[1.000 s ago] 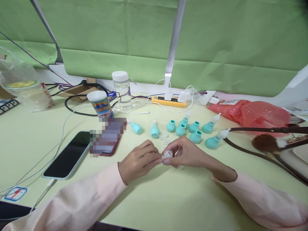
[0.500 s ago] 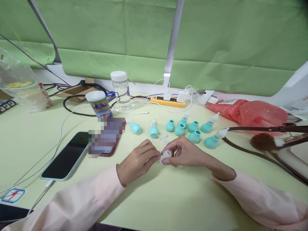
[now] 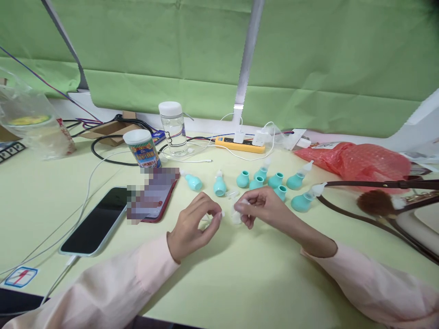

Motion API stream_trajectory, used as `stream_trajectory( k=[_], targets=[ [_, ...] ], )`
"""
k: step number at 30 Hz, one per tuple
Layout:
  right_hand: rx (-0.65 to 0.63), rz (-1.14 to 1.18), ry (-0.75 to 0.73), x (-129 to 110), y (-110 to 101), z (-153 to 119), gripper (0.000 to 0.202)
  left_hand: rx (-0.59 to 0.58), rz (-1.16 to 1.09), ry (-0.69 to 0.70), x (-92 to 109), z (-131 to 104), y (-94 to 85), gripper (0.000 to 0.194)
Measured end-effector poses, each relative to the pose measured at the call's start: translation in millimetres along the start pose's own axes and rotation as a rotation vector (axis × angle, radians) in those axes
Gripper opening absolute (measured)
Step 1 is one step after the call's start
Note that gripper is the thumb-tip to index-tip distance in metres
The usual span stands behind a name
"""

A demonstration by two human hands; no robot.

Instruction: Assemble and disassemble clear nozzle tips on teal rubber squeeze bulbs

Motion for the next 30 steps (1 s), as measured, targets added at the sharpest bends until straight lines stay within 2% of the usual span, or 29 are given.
stream_trajectory(
  k=[3, 7, 10, 14, 18, 22, 25, 30],
  targets=[
    [0.063, -0.061, 0.026, -5, -10, 0, 0.027, 0.012, 0.011, -0.037, -1, 2, -1.7, 0.008],
    [0.063, -0.472, -0.044, -13, -30, -6, 0.019, -0.166, 0.184, -0.041, -10, 0, 3.5, 0.008],
    [0.176, -0.785, -0.086, -16, -48, -10, 0.016, -0.281, 0.362, -0.15, -18, -5, 8.4, 0.013],
    [0.281, -1.077, -0.108, -10, -66, -7, 0.016, -0.385, 0.452, -0.258, -21, -8, 10.7, 0.015],
    [0.145, -1.163, -0.151, 1, -63, -2, 0.016, -0.44, 0.471, -0.301, -19, -7, 10.0, 0.016],
    [-0.007, -1.195, -0.273, 9, -44, 0, 0.017, -0.457, 0.489, -0.305, -20, -6, 9.1, 0.018],
    [-0.131, -1.222, -0.302, 15, -32, 2, 0.017, -0.432, 0.503, -0.301, -21, -6, 7.9, 0.018],
    [-0.188, -1.238, -0.314, 19, -27, 4, 0.016, -0.376, 0.526, -0.326, -21, -3, 5.2, 0.02]
  ],
)
Point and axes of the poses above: each hand's wrist, its own z-axis towards the middle knuckle, its own y-axis out of the palm, x = y × z, the point moved 1 cm from there along z, towards the middle knuckle, and after that the axes turned 7 degrees about -z, right-handed, at the moved point
